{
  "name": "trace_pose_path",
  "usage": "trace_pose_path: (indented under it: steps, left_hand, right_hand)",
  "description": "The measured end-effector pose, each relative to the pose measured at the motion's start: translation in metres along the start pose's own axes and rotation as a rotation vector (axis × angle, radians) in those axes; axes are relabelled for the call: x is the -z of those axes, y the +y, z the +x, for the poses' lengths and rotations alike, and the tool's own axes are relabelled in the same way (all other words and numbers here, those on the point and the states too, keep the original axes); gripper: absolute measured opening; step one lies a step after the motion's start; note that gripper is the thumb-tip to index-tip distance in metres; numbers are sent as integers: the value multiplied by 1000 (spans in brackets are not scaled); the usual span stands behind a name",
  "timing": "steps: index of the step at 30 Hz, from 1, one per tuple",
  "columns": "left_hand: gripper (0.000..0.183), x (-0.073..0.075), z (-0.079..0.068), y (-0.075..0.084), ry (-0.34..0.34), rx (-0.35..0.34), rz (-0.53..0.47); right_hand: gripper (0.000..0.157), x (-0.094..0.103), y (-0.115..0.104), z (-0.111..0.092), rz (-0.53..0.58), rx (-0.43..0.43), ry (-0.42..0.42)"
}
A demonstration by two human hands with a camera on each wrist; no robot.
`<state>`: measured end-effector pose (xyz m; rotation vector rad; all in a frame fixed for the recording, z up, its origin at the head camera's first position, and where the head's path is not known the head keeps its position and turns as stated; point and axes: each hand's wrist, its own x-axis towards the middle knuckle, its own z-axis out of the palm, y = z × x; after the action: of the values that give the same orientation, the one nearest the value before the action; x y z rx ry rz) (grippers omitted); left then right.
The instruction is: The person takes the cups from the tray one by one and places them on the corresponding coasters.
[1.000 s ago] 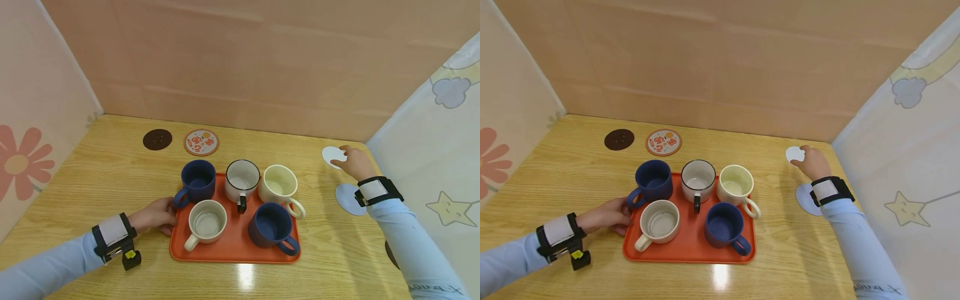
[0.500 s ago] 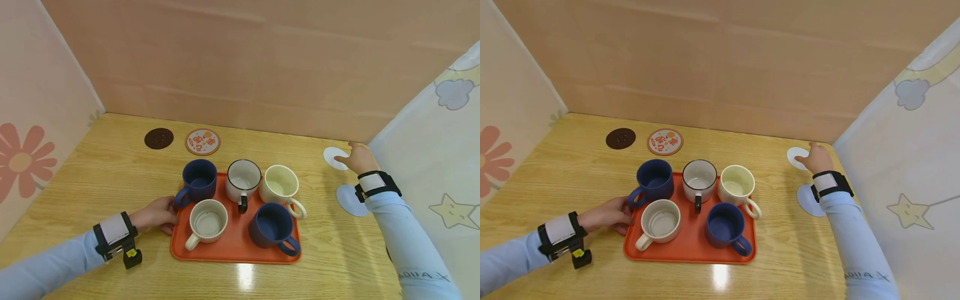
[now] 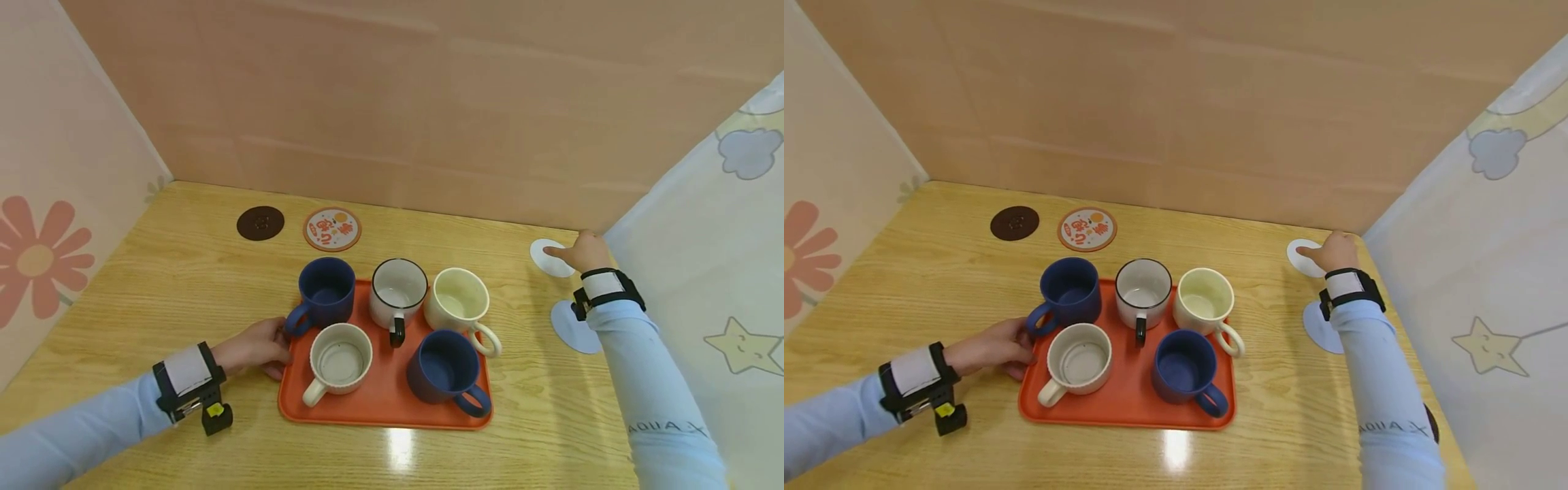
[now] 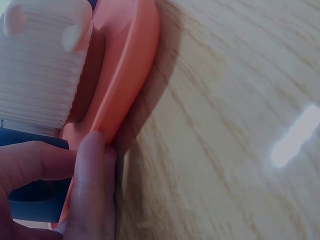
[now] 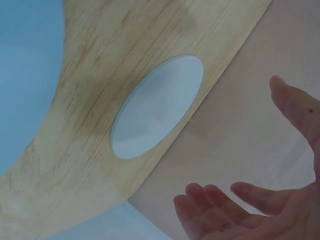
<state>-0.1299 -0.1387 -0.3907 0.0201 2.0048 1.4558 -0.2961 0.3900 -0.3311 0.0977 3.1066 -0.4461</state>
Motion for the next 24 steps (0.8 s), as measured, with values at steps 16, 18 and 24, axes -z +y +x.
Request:
trace_pose_path:
  steps: [16,18,24]
  left_hand:
    - [46,1,0,-2,-3,-12,-17]
    - [45,1,-1,-2,1,-9,-7]
    - [43,1,-1,-2,7,-7,-2]
  right_hand:
    - [59,-9,21,19,-32,-211,-170]
    - [66,-10,23,21,-38,-224,-203]
    - [88,-13,20,25,-49,-306,-285]
